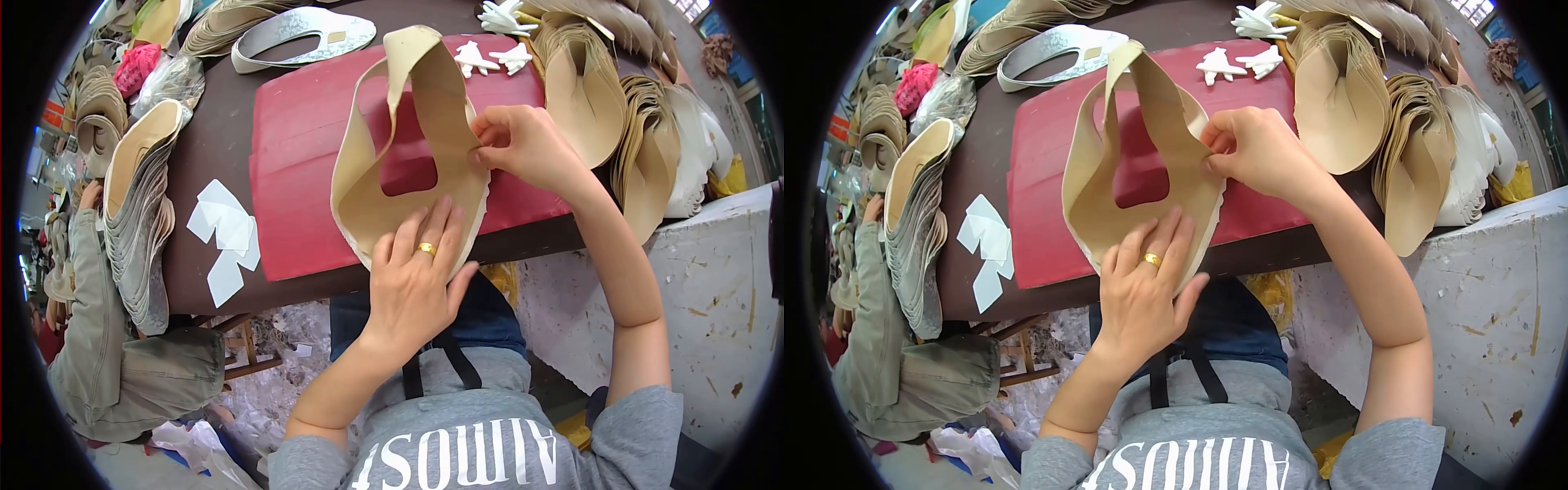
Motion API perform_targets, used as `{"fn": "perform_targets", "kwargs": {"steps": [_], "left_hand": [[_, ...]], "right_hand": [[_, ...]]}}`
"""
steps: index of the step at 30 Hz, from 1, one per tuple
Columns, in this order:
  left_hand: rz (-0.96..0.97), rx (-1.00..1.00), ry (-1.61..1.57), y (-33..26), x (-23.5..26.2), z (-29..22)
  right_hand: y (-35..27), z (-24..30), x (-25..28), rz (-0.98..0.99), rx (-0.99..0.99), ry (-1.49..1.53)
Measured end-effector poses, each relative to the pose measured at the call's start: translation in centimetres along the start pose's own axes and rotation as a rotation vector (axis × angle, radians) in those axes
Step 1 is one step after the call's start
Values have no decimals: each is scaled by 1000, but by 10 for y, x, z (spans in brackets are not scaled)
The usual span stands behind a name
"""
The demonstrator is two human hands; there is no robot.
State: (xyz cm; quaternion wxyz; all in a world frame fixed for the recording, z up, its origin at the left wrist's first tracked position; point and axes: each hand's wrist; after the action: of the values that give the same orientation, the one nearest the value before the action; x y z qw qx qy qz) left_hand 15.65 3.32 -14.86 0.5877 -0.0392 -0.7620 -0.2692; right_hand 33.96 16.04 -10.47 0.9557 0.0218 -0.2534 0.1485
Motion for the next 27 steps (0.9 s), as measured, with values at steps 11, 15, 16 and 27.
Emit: {"fn": "perform_targets", "kwargs": {"steps": [11,15,16,27], "left_hand": [[39,88,203,37,-11,-6],[38,102,194,45,-11,-4],[28,73,177,49,-14,-1],[2,0,181,31,-19,-6]], "right_hand": [[29,0,3,29,122,-194],[37,1,2,21,118,-243],[38,2,3,-21,246,-251],[22,-16,9,-44,347,-354]]}}
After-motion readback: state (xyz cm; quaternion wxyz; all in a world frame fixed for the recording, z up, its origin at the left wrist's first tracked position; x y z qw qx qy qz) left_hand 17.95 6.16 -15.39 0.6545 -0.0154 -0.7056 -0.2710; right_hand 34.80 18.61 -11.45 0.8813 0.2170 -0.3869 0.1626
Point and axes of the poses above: each hand's wrist, its own y-axis towards the middle knuckle, its own x-axis out of the back of the hand, z = x × y, and after that the axes turned 10 degrees about y, right-handed
